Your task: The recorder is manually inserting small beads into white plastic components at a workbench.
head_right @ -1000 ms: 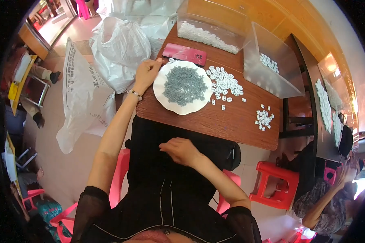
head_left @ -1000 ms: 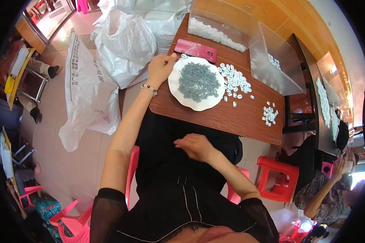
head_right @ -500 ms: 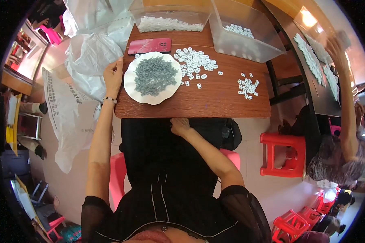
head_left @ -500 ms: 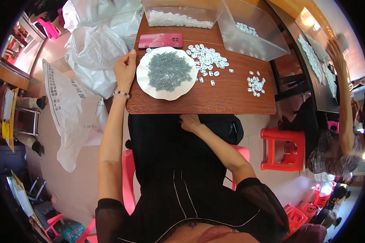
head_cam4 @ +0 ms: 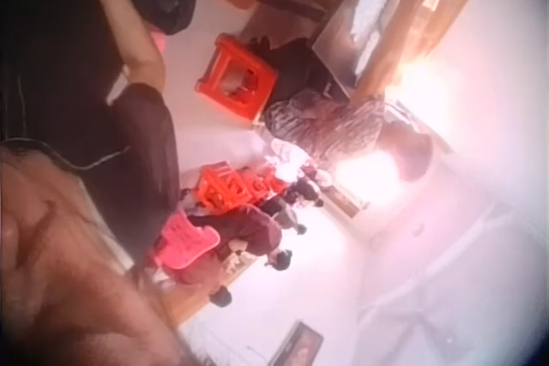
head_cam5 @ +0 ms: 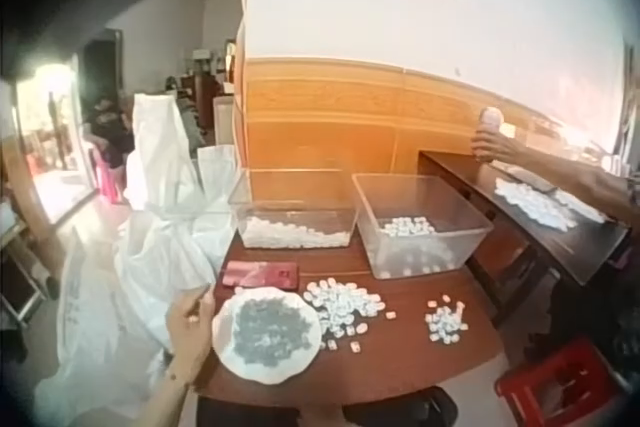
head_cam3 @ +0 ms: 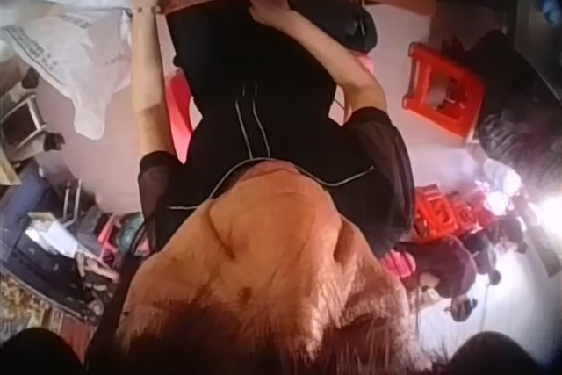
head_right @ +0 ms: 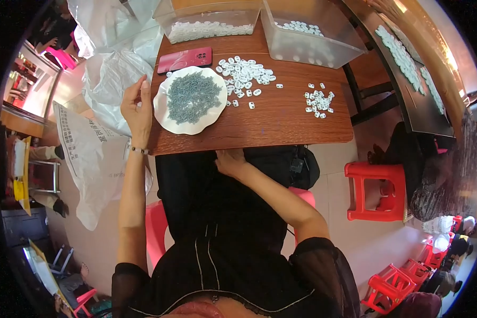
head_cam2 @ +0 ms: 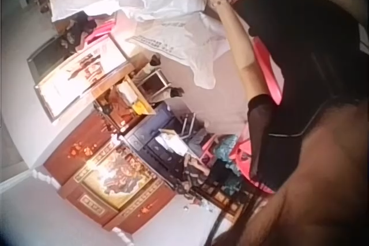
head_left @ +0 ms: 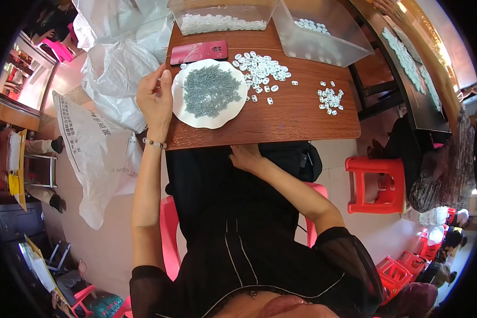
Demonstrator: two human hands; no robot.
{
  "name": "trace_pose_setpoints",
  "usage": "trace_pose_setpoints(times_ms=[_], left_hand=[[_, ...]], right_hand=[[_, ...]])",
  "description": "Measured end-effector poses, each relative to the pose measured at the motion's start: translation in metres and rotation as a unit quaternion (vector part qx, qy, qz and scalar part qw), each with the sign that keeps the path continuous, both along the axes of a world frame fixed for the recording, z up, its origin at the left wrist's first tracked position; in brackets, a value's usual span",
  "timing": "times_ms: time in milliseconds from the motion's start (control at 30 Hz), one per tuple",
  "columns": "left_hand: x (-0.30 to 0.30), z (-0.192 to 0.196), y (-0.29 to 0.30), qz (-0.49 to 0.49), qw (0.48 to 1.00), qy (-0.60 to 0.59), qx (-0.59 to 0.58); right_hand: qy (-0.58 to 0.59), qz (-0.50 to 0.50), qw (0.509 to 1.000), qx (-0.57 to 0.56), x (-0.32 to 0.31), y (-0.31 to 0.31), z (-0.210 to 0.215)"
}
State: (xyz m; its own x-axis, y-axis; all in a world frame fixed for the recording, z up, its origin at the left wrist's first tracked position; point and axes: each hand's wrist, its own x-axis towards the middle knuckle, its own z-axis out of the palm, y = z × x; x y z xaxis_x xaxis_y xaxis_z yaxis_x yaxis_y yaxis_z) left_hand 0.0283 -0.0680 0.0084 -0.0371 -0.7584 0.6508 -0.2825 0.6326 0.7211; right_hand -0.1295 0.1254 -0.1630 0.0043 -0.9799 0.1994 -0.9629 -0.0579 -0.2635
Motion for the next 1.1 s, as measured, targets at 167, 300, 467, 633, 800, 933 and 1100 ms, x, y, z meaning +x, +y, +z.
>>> trace_pose_setpoints(times_ms=[167,300,467,633,800,933,1100], left_hand=[[-0.012,0.015,0.058,-0.089,0.995,0.004,0.036],[-0.021,0.006,0.102,-0.183,0.979,0.015,0.092],[-0.049,-0.007,0.151,-0.300,0.928,-0.011,0.222],[-0.065,-0.020,0.180,-0.352,0.895,-0.036,0.272],[-0.065,-0.026,0.185,-0.349,0.881,-0.040,0.316],[-0.064,-0.040,0.181,-0.346,0.878,-0.012,0.330],[-0.065,-0.040,0.178,-0.349,0.847,0.054,0.399]], right_hand=[[-0.079,0.063,0.984,0.147,-0.003,0.043,0.099],[-0.289,0.140,0.912,0.256,-0.044,0.044,0.186],[-0.214,-0.021,0.977,0.007,-0.111,0.020,0.200],[-0.137,-0.083,0.986,-0.054,-0.149,-0.013,0.182],[-0.094,-0.071,0.989,-0.091,-0.159,-0.035,0.161],[-0.085,-0.070,0.992,-0.067,-0.156,-0.041,0.155],[-0.115,-0.082,0.985,-0.104,-0.152,-0.033,0.163]])
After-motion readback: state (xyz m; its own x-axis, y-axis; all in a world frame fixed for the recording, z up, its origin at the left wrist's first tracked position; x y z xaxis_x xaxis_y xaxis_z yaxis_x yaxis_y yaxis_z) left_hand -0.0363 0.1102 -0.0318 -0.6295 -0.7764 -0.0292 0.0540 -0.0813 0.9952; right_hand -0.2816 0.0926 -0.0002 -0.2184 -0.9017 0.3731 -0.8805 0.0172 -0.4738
